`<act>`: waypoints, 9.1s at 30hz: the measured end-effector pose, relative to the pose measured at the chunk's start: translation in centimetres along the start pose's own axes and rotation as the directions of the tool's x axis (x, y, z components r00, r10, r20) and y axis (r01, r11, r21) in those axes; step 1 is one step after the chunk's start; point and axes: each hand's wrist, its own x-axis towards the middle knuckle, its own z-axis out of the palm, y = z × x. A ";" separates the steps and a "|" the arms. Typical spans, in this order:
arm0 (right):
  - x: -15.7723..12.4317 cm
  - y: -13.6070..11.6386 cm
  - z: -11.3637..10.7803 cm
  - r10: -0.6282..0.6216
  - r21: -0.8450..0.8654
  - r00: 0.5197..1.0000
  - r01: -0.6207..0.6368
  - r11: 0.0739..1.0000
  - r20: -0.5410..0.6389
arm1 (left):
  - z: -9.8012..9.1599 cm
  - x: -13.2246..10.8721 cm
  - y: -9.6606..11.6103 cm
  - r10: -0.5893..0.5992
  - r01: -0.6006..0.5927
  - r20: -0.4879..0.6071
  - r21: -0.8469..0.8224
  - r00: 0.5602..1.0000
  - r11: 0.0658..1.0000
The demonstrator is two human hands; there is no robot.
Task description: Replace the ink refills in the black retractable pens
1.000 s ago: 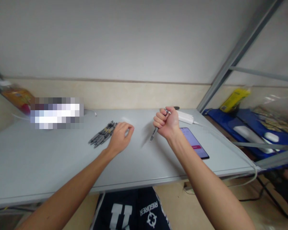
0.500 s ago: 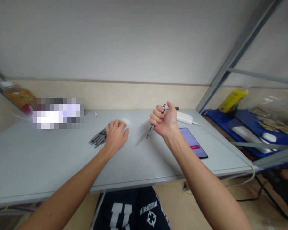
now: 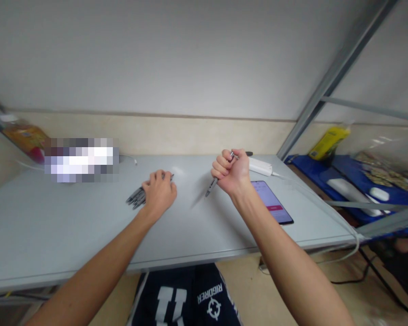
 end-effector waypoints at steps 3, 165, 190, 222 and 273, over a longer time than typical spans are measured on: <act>0.0 0.1 -0.2 0.000 0.012 1.000 0.000 1.000 0.007 | -0.2 0.0 0.0 -0.003 0.003 0.008 0.007 1.000 1.000; -1.9 5.8 -5.4 0.053 -0.508 0.991 0.111 -0.854 0.126 | 0.0 -1.9 2.8 0.591 -0.569 0.101 -0.186 0.800 0.801; -0.2 4.3 -3.4 0.190 -0.710 0.973 0.042 -0.703 -0.130 | -0.2 -2.6 4.1 0.602 -0.596 -0.078 0.088 0.794 0.798; 0.9 6.6 -4.8 0.052 -0.426 0.965 0.161 -0.890 0.257 | -0.2 -1.2 3.2 0.314 -0.282 0.199 -0.172 0.928 0.944; 0.4 1.7 -7.0 -0.070 -0.871 0.896 0.403 -0.281 0.438 | 2.0 1.7 0.1 0.170 0.127 0.155 -0.979 0.973 0.161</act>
